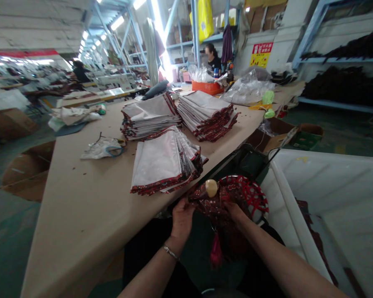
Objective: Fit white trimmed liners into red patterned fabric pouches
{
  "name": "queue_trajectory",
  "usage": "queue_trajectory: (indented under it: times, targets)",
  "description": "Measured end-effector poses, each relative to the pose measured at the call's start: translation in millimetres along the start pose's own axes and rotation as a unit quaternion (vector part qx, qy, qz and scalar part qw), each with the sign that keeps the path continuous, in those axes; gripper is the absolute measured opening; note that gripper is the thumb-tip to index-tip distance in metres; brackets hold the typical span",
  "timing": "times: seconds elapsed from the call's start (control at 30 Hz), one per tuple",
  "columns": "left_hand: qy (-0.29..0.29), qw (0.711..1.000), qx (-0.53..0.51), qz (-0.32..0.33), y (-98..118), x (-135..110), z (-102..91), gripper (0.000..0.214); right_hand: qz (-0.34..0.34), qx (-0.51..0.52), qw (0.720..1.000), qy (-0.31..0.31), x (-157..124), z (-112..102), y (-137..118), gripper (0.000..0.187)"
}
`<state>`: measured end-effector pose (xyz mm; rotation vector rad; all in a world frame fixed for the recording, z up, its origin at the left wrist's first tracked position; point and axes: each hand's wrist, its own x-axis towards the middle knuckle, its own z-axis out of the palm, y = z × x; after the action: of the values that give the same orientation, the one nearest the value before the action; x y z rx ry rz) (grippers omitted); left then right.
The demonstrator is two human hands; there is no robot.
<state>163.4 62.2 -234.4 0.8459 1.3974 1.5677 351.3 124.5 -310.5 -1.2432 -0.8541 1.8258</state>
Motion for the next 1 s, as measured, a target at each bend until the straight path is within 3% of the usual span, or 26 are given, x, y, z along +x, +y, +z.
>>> queue_trajectory:
  times: [0.1, 0.2, 0.27, 0.33, 0.4, 0.5, 0.6, 0.67, 0.7, 0.8, 0.9, 1.0]
  targets:
    - [0.003, 0.998, 0.058, 0.035, 32, -5, 1.5, 0.012, 0.003, -0.001, 1.0, 0.009, -9, 4, -9, 0.017]
    - [-0.005, 0.993, 0.053, 0.103, 73, -5, 10.0, 0.01, 0.009, 0.04, 0.998, -0.045, -19, 22, -31, 0.024]
    - [-0.004, 0.99, 0.047, 0.135, 87, 0, 14.7, 0.01, 0.013, 0.069, 0.994, -0.08, -23, 33, -40, 0.03]
    - [-0.02, 0.991, 0.056, 0.119, 81, 6, 13.9, 0.009, 0.02, 0.046, 0.996, -0.067, -23, 35, -38, 0.031]
    - [-0.024, 0.995, 0.079, 0.063, 59, 9, 5.0, 0.009, 0.025, -0.012, 0.999, -0.021, -20, 27, -27, 0.027]
    - [0.036, 0.993, 0.115, -0.016, 24, 0, -20.1, 0.017, 0.008, -0.071, 0.997, 0.027, -18, 9, -12, 0.021]
    - [0.038, 0.991, 0.123, -0.023, 17, -16, -39.8, 0.025, -0.062, -0.104, 0.992, 0.024, -23, 1, -18, 0.041]
    - [-0.008, 0.992, 0.129, 0.007, 32, -22, -39.5, 0.024, -0.129, -0.125, 0.982, -0.059, -26, 7, -33, 0.062]
    - [-0.033, 0.99, 0.133, 0.031, 43, -23, -35.3, 0.023, -0.156, -0.135, 0.972, -0.111, -27, 13, -42, 0.064]
    - [-0.096, 0.978, 0.141, 0.12, 79, -19, -15.4, 0.02, -0.201, -0.174, 0.944, -0.195, -30, 29, -72, 0.039]
    - [-0.124, 0.964, 0.158, 0.176, 109, -16, -5.2, 0.014, -0.225, -0.179, 0.947, -0.145, -43, 37, -111, 0.025]
    - [-0.102, 0.955, 0.183, 0.211, 124, -17, -17.9, 0.012, -0.271, -0.057, 0.961, -0.003, -73, 45, -164, 0.026]
